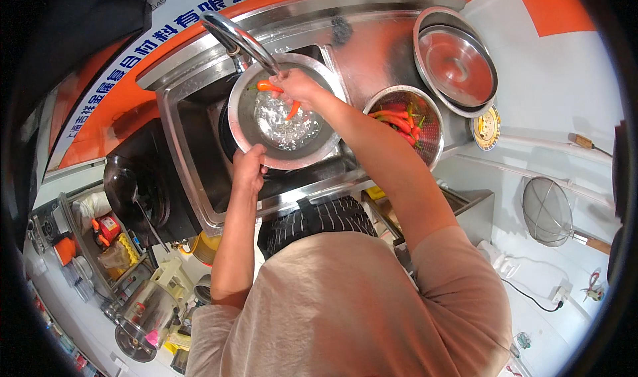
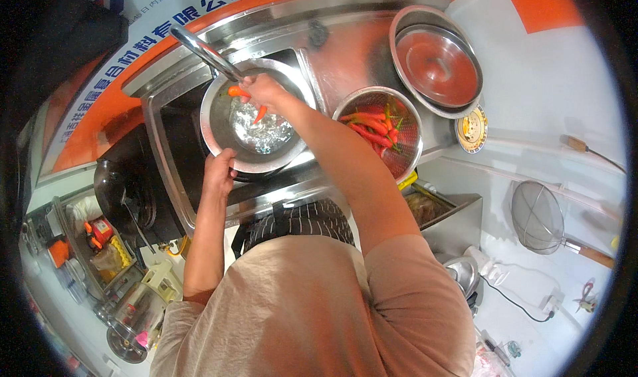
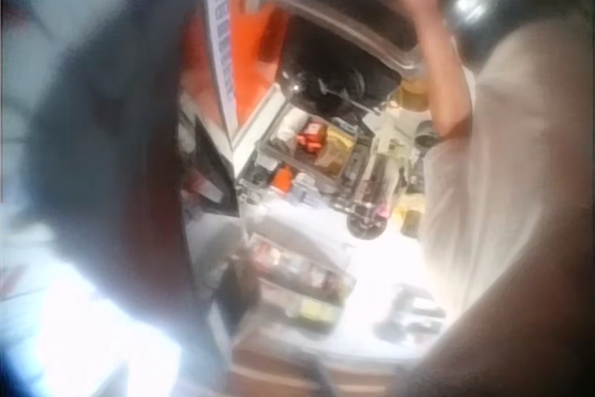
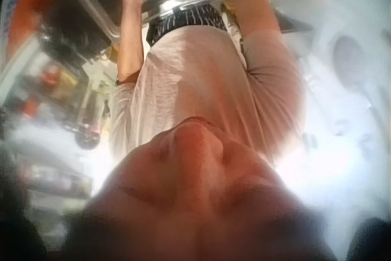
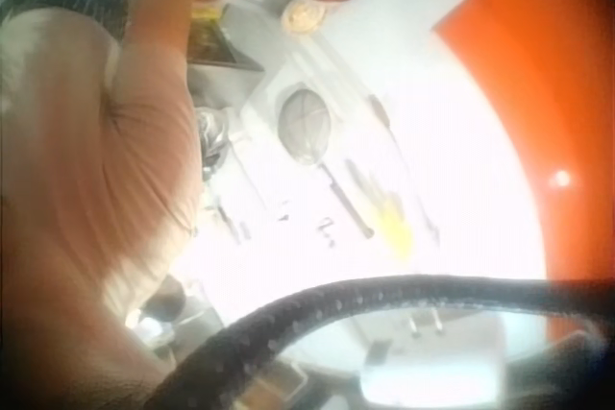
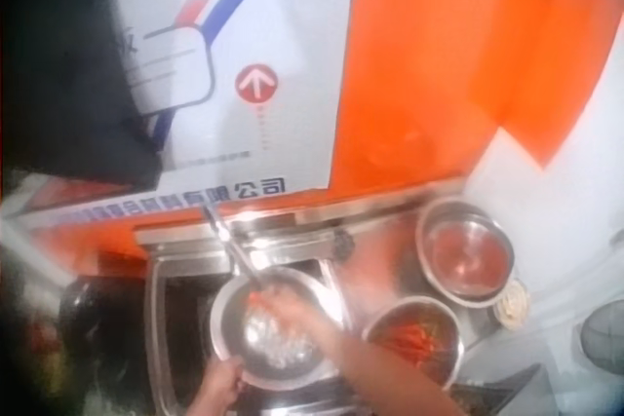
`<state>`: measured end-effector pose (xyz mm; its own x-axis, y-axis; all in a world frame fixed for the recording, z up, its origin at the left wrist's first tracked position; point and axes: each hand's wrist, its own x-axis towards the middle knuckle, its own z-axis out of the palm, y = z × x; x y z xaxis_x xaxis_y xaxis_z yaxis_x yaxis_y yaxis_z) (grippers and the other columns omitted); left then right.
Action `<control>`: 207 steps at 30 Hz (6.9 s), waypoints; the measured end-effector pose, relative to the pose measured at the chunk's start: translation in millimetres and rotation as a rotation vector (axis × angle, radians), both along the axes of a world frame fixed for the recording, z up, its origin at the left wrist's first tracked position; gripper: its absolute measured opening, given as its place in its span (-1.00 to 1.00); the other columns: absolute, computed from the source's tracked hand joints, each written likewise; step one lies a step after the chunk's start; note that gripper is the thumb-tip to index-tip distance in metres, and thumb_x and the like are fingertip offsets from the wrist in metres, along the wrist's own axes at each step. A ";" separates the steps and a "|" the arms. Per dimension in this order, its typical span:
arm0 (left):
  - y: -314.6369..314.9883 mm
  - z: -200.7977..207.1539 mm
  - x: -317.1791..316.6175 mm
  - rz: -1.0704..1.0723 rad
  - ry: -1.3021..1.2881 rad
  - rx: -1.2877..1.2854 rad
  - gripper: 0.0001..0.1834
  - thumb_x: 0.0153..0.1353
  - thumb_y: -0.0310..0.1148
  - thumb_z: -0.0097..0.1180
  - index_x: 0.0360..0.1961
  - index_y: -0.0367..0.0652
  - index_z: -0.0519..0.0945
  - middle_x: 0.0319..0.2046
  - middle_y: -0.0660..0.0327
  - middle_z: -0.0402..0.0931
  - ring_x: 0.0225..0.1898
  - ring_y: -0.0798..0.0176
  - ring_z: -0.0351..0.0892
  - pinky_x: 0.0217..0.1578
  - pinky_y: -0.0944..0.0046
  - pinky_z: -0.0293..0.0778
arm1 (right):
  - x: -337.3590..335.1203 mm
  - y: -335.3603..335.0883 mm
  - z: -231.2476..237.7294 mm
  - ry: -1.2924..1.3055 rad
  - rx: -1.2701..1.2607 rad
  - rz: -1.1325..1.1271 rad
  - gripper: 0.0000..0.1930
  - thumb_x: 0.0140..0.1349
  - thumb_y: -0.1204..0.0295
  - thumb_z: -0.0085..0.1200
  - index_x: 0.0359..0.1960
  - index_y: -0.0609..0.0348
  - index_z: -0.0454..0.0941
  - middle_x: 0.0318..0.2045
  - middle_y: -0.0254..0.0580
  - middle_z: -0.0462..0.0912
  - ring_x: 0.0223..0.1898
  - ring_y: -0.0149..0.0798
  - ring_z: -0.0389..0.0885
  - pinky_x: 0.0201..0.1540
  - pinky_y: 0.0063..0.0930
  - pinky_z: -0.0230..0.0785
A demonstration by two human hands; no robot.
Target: The person washes red peppers in a sink, then moves to a cutting board to slice them into thin strips using a cleaver. The sliced peppers are transferred into a bowl containing shredded vegetables.
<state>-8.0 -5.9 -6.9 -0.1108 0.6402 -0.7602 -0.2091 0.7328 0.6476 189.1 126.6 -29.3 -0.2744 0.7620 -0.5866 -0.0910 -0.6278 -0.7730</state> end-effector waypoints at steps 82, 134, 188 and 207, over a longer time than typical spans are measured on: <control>-129.6 -122.1 -119.8 0.360 -1.816 -0.400 -0.35 0.47 -0.24 -0.05 0.54 -0.14 0.20 -0.18 -0.13 0.67 -0.66 0.45 0.44 -0.72 0.47 0.16 | -10.3 -150.9 92.9 -1.198 0.942 0.491 -0.92 0.24 0.50 0.14 -0.24 0.04 0.58 -0.37 -0.16 0.62 -0.27 0.04 0.62 -0.20 -0.08 0.37; 8.6 -70.6 -235.4 -0.121 -0.427 -0.199 -0.47 0.38 -0.25 0.05 0.30 -0.27 0.43 -0.01 0.11 0.58 -0.25 0.20 0.62 -0.37 0.31 0.55 | -11.6 -444.4 141.7 -0.238 0.055 -1.304 -0.78 0.24 0.32 0.13 -0.23 0.21 0.68 -0.50 -0.40 0.60 -0.54 -0.50 0.48 -0.53 -0.54 0.23; -1122.1 -10.6 -133.9 -3.117 -0.484 -1.099 -0.19 0.38 -0.43 0.23 0.57 0.18 0.16 0.27 0.22 0.46 0.13 0.20 0.57 -0.09 0.12 0.66 | -682.3 -1299.4 81.8 -0.455 -0.849 -3.101 -0.80 0.34 0.52 0.05 -0.08 0.30 0.65 -0.26 -0.37 0.69 -0.27 -0.49 0.56 -0.18 -0.53 0.43; -1422.1 -17.2 -34.3 -2.538 -0.334 -0.377 -0.55 0.28 -0.56 0.22 0.21 -0.17 0.57 -0.04 0.18 0.66 -0.10 0.21 0.69 -0.15 0.17 0.68 | -471.4 -1800.4 78.5 -0.743 -0.633 -2.441 -0.77 0.25 0.47 0.03 -0.15 0.35 0.62 -0.41 -0.44 0.58 -0.36 -0.52 0.44 -0.32 -0.53 0.31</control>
